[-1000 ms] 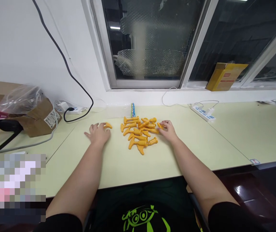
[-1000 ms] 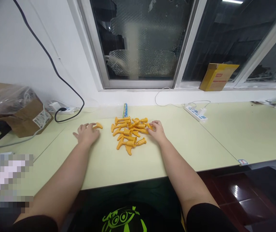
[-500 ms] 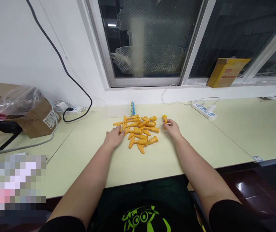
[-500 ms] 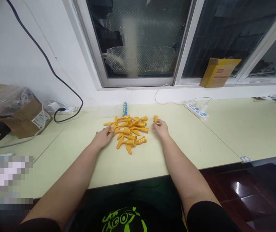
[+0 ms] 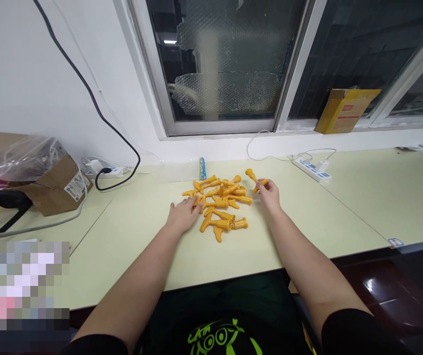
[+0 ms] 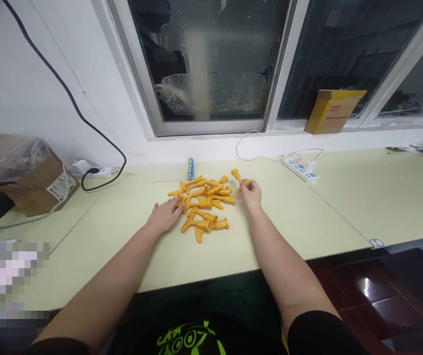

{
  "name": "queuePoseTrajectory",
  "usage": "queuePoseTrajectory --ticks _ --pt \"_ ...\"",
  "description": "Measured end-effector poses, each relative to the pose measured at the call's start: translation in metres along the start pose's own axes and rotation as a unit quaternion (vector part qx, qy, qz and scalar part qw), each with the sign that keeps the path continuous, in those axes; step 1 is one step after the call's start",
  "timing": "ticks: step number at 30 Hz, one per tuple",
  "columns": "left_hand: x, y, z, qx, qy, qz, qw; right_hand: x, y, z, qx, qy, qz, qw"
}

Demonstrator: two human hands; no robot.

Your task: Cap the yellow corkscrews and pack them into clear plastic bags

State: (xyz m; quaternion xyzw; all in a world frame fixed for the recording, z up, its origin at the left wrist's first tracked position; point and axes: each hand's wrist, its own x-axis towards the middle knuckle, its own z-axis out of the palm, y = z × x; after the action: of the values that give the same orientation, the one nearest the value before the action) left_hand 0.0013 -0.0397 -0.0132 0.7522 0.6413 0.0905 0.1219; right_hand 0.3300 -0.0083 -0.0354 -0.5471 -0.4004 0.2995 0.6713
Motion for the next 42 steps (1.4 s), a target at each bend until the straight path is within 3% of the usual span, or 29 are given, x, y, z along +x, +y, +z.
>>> queuePoseTrajectory --ticks 2,5,9,11,14,16,20,24,28,32,37,42 --pt "-0.001 0.002 0.001 -0.007 0.019 -0.005 1.000 0.000 -0.001 0.000 0.030 -0.002 -0.001 1.000" --pt "-0.001 0.003 -0.001 -0.031 0.109 -0.002 0.994 -0.005 -0.006 0.003 0.100 -0.020 0.013 0.995" --pt "-0.004 0.015 -0.007 -0.125 0.236 0.163 0.950 -0.023 -0.019 0.018 0.196 -0.107 0.037 0.974" --pt "-0.006 0.029 -0.008 -0.185 0.222 0.250 0.924 -0.036 -0.027 0.031 0.221 -0.168 0.037 0.960" --pt "-0.006 0.052 -0.003 -0.314 0.129 0.300 0.891 -0.055 -0.036 0.052 0.245 -0.241 0.032 0.939" --pt "-0.005 0.063 0.002 -0.410 0.102 0.279 0.862 -0.065 -0.041 0.064 0.255 -0.277 0.038 0.925" --pt "-0.003 0.062 0.010 -0.525 0.117 0.215 0.815 -0.079 -0.045 0.075 0.246 -0.303 0.005 0.921" --pt "-0.004 0.046 0.010 -0.579 0.087 0.176 0.792 -0.083 -0.041 0.068 0.155 -0.331 -0.061 0.929" --pt "-0.003 0.035 0.004 -0.618 0.090 0.154 0.765 -0.075 -0.035 0.055 0.115 -0.306 -0.073 0.942" --pt "-0.001 0.029 0.003 -0.576 0.127 0.168 0.790 -0.066 -0.036 0.046 0.131 -0.301 -0.022 0.944" --pt "-0.001 0.023 0.006 -0.503 0.168 0.231 0.816 -0.067 -0.038 0.046 0.076 -0.320 -0.015 0.944" --pt "-0.003 0.023 0.002 -0.535 0.142 0.185 0.812 -0.068 -0.035 0.048 0.095 -0.328 -0.005 0.940"
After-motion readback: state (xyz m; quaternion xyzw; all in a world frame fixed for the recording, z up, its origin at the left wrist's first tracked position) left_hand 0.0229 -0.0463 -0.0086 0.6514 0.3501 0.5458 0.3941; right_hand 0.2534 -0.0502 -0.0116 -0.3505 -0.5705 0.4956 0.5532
